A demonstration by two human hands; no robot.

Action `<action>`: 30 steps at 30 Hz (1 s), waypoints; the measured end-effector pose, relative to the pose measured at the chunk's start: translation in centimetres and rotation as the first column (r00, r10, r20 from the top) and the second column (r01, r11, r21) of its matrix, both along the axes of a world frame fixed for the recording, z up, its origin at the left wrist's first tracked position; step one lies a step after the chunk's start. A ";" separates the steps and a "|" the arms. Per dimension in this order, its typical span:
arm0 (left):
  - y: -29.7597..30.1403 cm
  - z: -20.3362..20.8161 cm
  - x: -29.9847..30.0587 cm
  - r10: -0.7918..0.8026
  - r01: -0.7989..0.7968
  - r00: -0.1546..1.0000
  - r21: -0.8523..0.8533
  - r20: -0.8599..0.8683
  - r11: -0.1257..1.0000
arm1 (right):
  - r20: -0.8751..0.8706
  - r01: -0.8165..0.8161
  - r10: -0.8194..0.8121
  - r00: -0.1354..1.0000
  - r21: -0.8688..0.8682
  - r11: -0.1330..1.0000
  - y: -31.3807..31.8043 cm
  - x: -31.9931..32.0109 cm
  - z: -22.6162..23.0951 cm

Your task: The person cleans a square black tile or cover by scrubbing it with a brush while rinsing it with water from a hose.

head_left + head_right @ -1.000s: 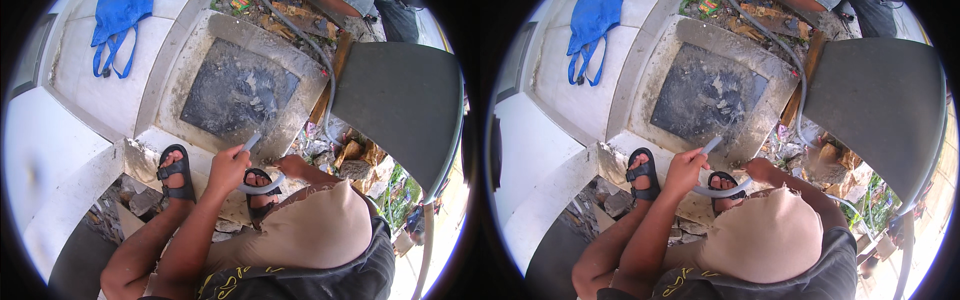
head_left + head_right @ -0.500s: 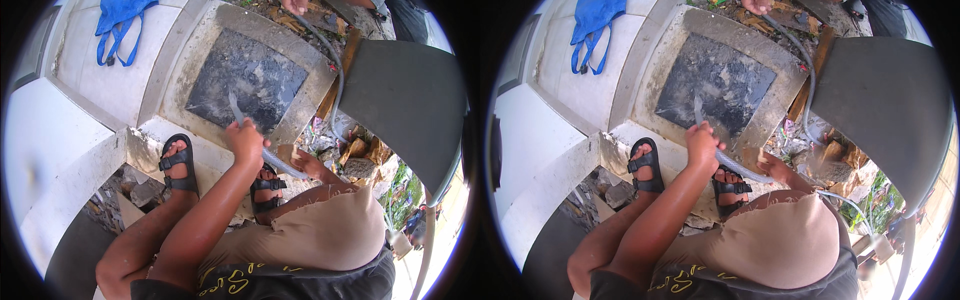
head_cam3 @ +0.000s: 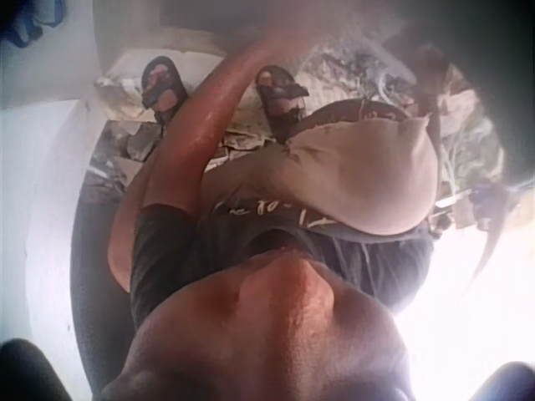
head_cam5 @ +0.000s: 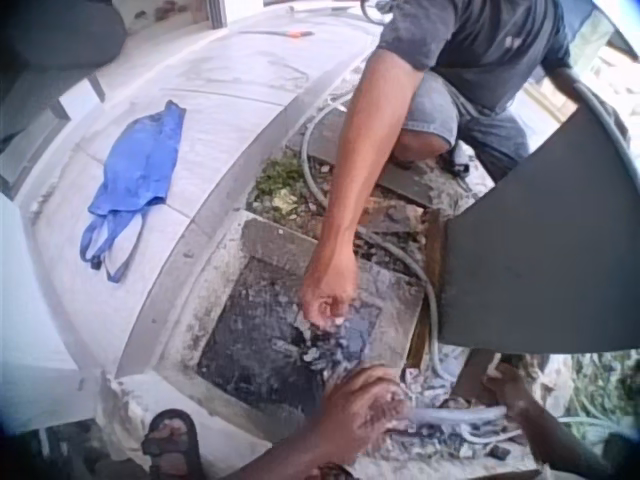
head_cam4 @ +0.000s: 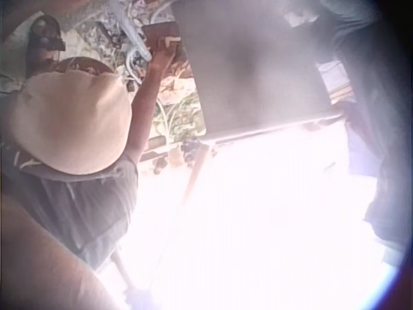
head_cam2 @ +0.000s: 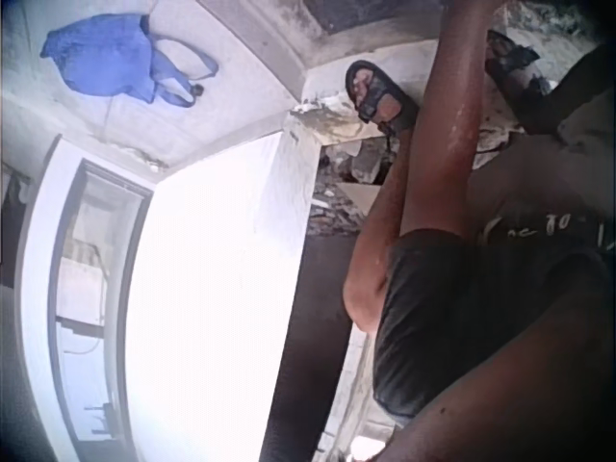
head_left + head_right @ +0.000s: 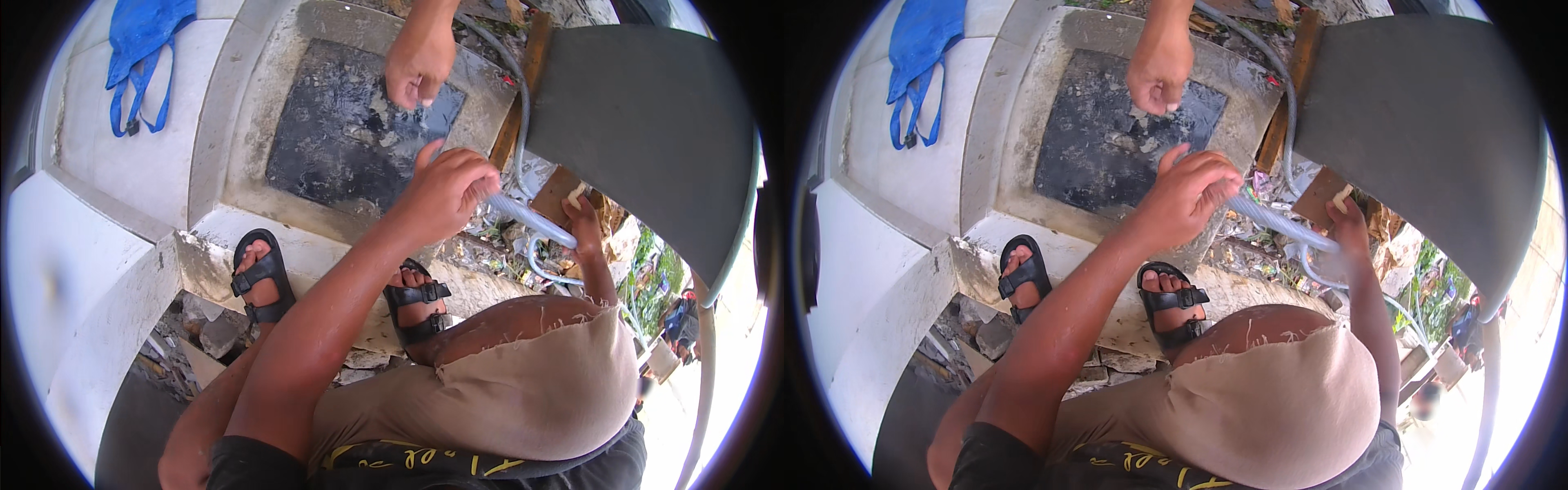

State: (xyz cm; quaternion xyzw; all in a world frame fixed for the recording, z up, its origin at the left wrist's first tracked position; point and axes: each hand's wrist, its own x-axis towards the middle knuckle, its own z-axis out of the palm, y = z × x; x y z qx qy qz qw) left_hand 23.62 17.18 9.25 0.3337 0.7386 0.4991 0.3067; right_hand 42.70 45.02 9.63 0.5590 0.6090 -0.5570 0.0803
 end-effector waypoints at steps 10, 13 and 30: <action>4.1 0.1 -1.8 -0.329 0.343 0.928 0.058 -0.172 0.937 | -0.054 0.042 -0.007 0.999 0.670 0.741 -5.6 4.2 4.3; 5.6 1.2 -2.6 -0.376 0.386 0.915 0.052 -0.144 0.921 | -0.056 0.028 0.040 0.998 0.858 0.514 -8.0 6.7 5.8; 7.2 0.8 -2.5 -0.307 0.311 0.940 0.004 -0.149 0.950 | 0.365 -0.720 0.749 0.553 0.663 0.208 -11.7 -0.4 -7.1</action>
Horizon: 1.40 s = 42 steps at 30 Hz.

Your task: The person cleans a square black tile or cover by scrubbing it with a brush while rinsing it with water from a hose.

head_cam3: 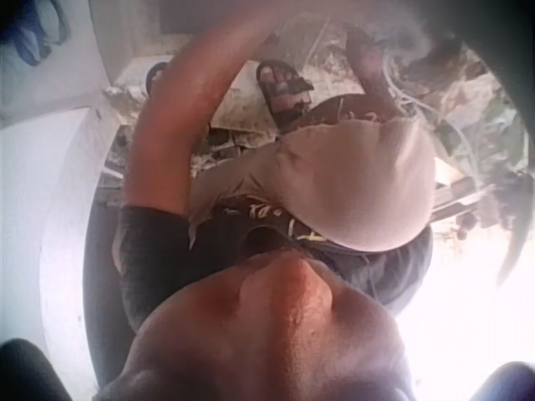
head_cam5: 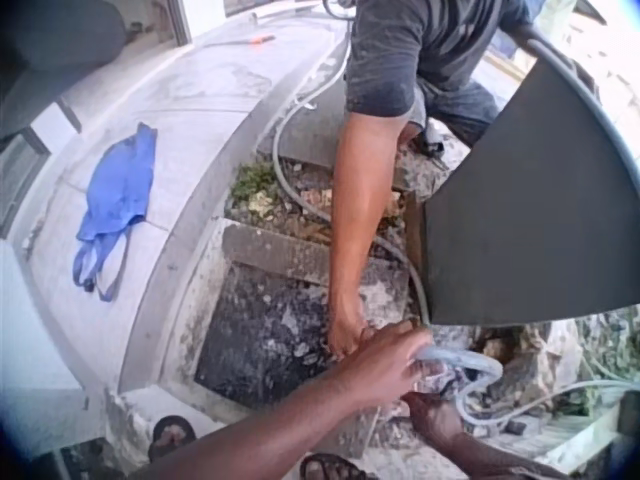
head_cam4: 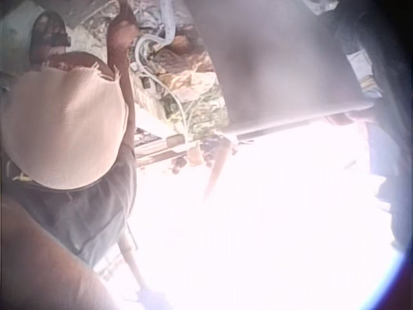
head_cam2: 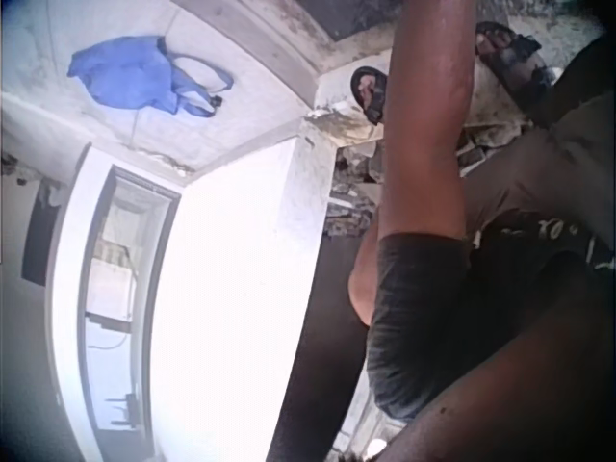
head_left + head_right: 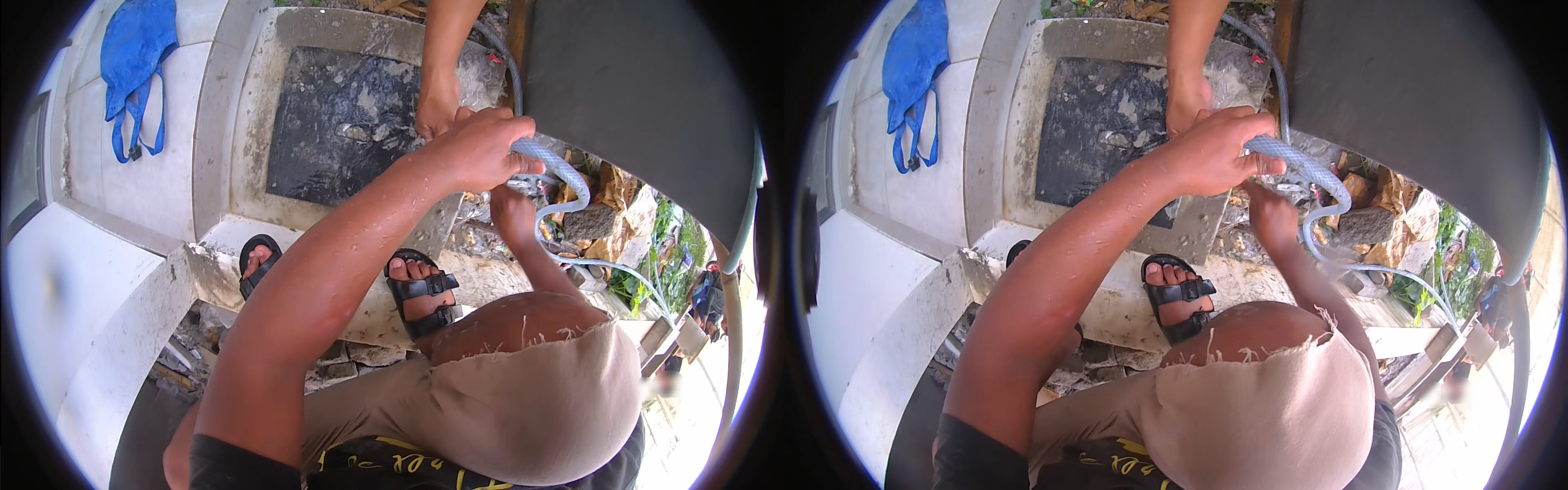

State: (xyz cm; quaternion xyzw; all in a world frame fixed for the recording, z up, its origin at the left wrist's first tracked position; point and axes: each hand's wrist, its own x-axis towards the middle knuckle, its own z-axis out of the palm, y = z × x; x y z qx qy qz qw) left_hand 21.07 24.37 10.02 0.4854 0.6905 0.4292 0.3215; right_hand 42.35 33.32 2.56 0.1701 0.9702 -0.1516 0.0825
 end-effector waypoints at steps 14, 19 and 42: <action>2.0 2.5 -0.7 -0.066 0.069 0.996 -0.046 0.058 0.997 | 0.096 -0.416 0.417 0.904 -0.034 0.909 -9.5 3.2 -4.1; 4.5 5.4 0.0 -0.145 0.148 0.988 -0.045 0.054 0.988 | 0.351 0.189 -0.104 0.930 -0.216 0.958 -1.3 -2.4 -8.0; -6.0 -1.9 -6.0 0.070 -0.182 0.901 -0.227 -0.429 0.957 | 0.254 -0.135 0.160 0.954 -0.114 0.984 -3.8 -7.4 -1.6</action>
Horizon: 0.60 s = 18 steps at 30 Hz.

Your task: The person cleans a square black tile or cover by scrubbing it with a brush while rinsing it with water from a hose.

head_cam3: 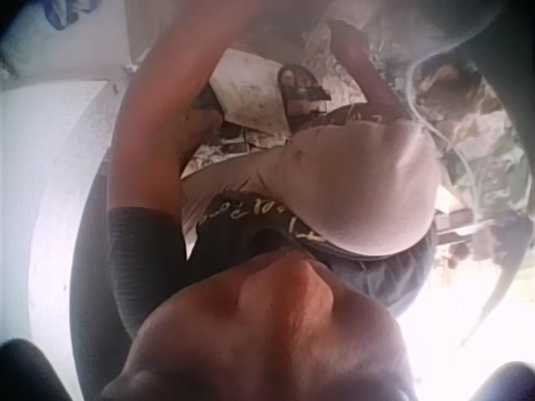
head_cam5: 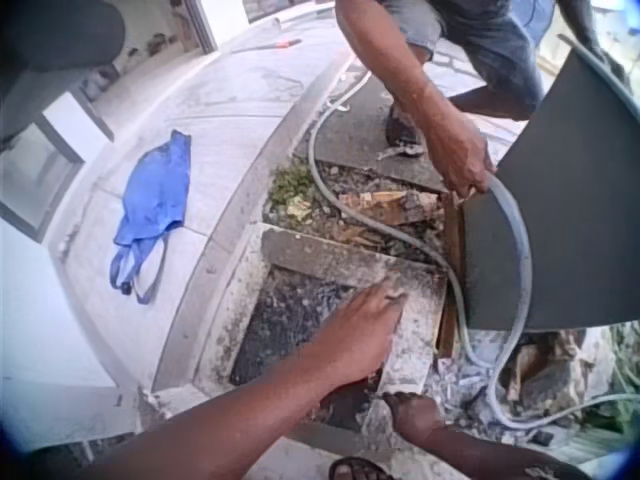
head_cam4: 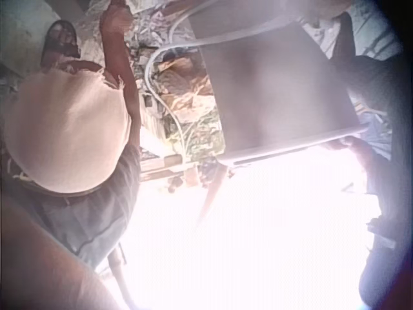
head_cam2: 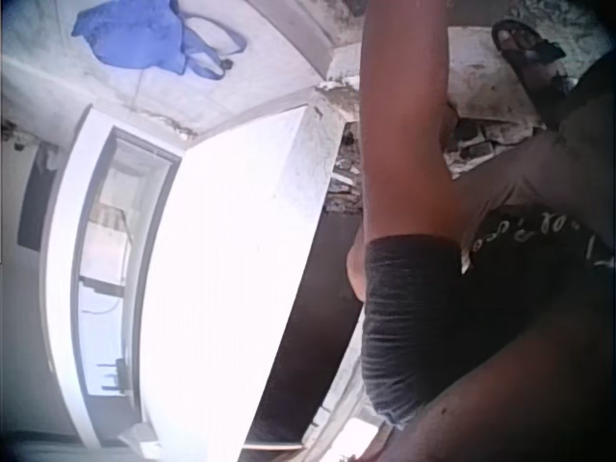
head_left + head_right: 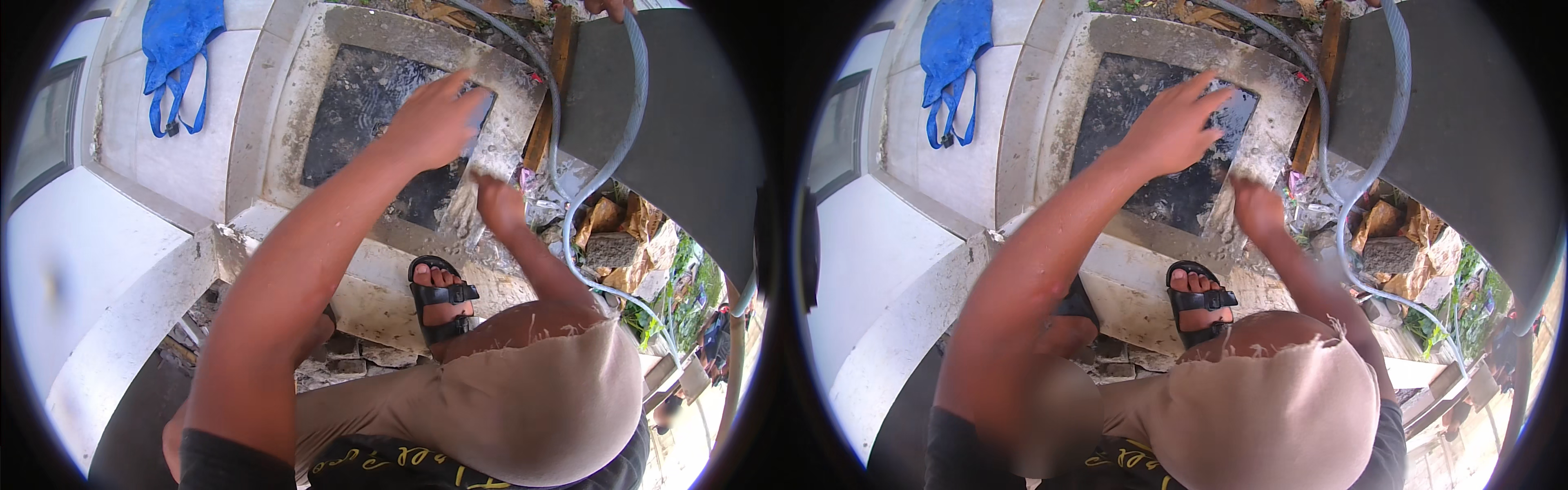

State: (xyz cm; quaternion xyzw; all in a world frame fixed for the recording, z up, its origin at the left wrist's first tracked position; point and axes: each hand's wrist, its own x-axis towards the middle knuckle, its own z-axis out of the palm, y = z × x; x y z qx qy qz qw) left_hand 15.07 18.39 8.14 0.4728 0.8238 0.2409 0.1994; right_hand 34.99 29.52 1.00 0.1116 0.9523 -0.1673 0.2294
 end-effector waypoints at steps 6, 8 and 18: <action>-10.3 -9.3 7.3 0.253 -0.075 0.961 -0.775 0.112 0.627 | -0.152 -0.181 0.266 0.952 0.419 0.890 -3.4 0.0 -6.7; -12.4 -10.0 9.2 0.245 -0.082 0.965 -0.783 0.092 0.616 | -0.213 -0.425 0.517 0.829 0.361 0.830 -8.7 4.4 -5.8; -13.1 -9.9 8.7 0.189 -0.024 0.976 -0.804 0.110 0.594 | -0.187 -0.321 0.439 0.879 0.449 0.834 -1.7 -3.5 -5.7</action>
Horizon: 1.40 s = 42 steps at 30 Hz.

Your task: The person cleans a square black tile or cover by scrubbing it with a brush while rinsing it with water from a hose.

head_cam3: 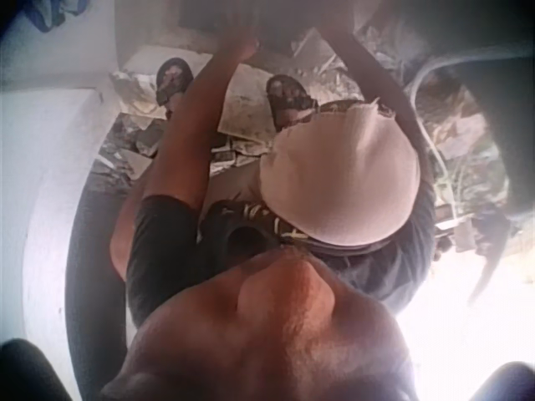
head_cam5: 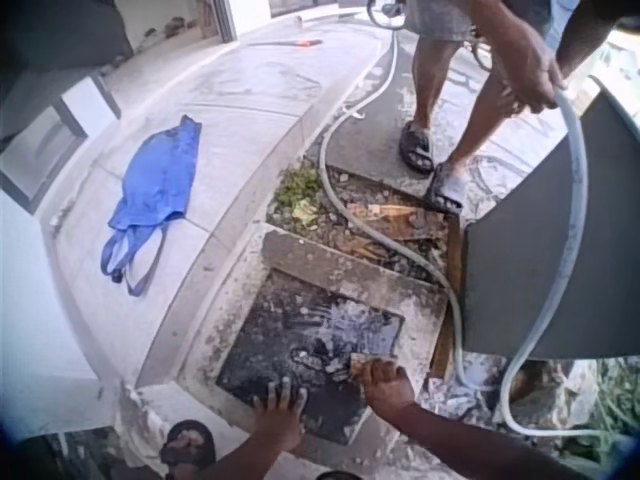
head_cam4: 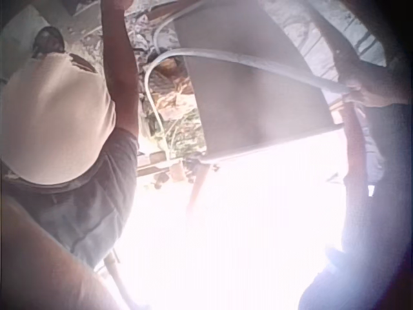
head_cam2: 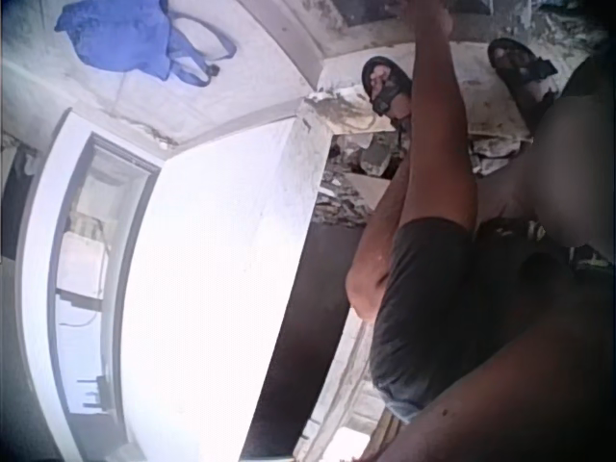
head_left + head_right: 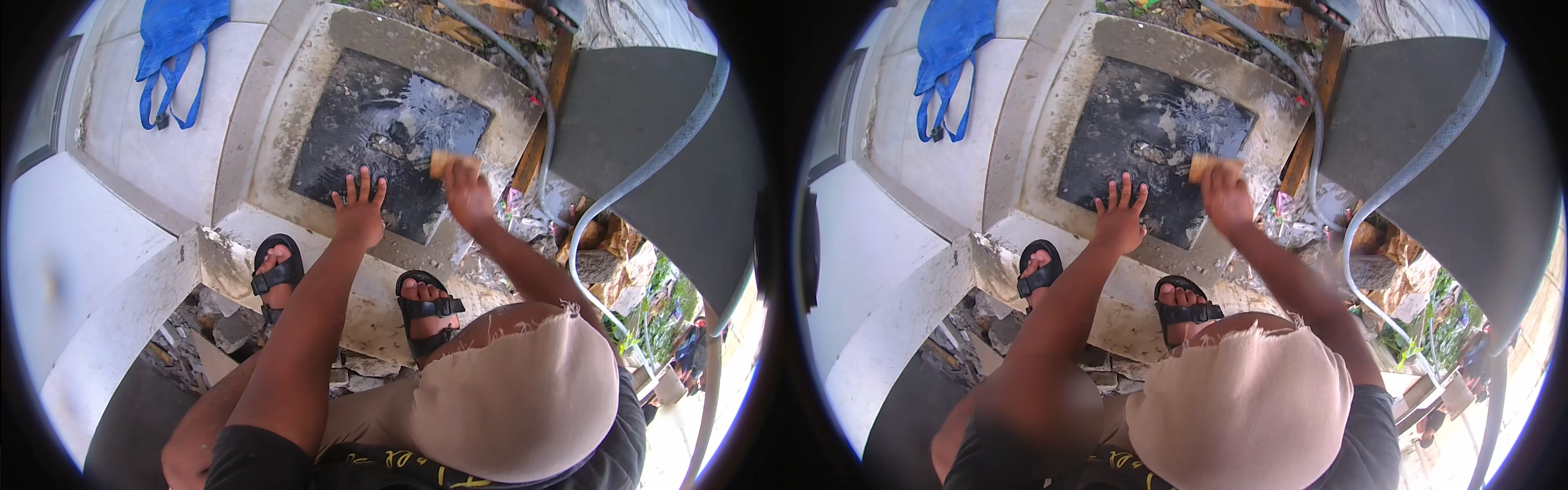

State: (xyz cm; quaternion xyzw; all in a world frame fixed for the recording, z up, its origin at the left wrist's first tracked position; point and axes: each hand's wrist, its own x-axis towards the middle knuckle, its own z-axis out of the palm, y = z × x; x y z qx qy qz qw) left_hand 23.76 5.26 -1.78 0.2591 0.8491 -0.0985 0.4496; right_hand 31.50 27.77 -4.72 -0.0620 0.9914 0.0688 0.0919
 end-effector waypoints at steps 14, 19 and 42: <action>1.3 1.0 -3.6 0.051 -0.058 0.997 0.135 0.060 0.989 | 0.118 -0.079 0.084 0.989 -0.047 0.996 0.0 0.0 -3.1; 1.1 -0.8 -4.8 -0.149 0.271 0.933 0.369 -0.328 0.889 | 0.193 -0.225 0.313 0.930 -0.372 0.900 -5.0 6.7 3.1; 6.5 -2.4 -7.0 -0.003 0.033 0.995 0.291 -0.102 0.956 | 0.184 0.450 -0.465 0.866 -0.692 0.565 2.4 6.0 3.4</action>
